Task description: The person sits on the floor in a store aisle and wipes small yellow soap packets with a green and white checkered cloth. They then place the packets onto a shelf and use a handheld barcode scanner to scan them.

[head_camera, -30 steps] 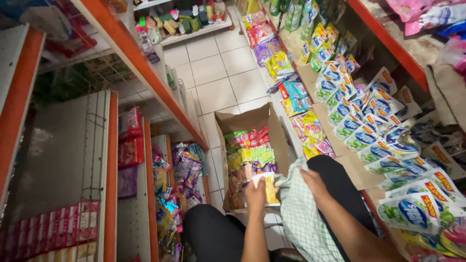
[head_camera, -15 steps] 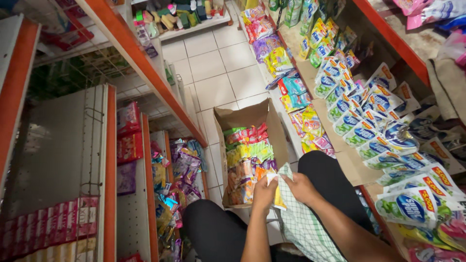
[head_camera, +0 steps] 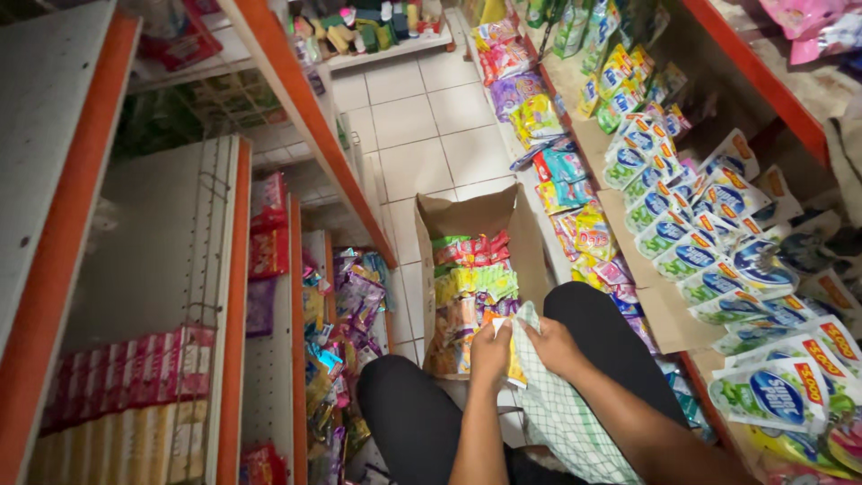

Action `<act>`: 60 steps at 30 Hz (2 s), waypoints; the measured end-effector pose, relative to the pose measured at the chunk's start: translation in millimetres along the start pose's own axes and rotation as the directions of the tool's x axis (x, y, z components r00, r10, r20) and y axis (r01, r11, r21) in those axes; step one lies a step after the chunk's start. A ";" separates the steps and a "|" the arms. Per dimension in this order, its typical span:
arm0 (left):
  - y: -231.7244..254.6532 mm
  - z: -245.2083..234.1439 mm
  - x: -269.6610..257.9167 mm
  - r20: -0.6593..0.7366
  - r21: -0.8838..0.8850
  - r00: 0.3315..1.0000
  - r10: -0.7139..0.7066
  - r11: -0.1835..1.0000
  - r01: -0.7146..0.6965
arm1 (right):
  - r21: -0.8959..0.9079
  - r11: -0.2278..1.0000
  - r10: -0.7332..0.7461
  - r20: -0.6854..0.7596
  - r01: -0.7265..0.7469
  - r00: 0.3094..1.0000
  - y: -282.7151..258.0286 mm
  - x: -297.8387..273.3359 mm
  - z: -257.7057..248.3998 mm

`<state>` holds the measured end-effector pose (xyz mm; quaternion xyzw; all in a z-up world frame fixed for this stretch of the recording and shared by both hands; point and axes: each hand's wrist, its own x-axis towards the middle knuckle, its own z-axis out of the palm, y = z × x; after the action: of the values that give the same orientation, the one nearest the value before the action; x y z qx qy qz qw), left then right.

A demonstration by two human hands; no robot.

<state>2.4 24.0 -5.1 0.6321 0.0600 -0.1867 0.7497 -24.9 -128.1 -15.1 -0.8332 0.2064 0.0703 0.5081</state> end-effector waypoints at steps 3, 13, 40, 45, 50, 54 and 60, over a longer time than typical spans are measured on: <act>0.5 -9.7 0.7 -0.014 0.056 0.999 0.034 0.998 -0.033 | -0.037 0.999 0.003 0.017 -0.002 1.000 8.0 4.3 6.1; 2.2 -6.7 -6.8 -0.006 -0.095 0.999 0.050 0.994 -0.050 | 0.005 0.975 -0.220 -0.071 0.220 0.973 -46.5 -31.3 -7.4; 44.4 -106.6 -64.5 -0.464 -0.348 0.854 -0.234 0.935 0.067 | 0.104 0.969 -0.242 0.215 0.224 0.946 -130.2 -8.7 152.1; 34.0 -123.2 -65.6 -0.495 -0.506 0.839 -0.227 0.860 -0.066 | 0.105 0.928 -0.371 0.360 0.358 0.856 -123.5 -26.7 163.8; 11.3 -125.8 -57.5 -0.589 -0.326 0.788 -0.178 0.945 -0.031 | -0.065 0.958 -0.215 0.487 0.280 0.847 -105.3 -22.5 162.6; 12.6 -118.9 -50.3 -0.548 -0.283 0.814 -0.195 0.958 0.040 | -0.153 0.951 -0.183 0.423 0.269 0.887 -89.5 -0.3 158.0; 4.9 -108.5 -35.5 -0.499 -0.238 0.835 -0.230 0.963 0.124 | -0.093 0.961 -0.186 0.475 0.259 0.860 -72.9 24.9 147.1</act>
<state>-12.7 137.1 -10.1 0.5737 0.3376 -0.0701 0.7429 41.5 22.9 -33.4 -0.8473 -0.0240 0.2226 0.4817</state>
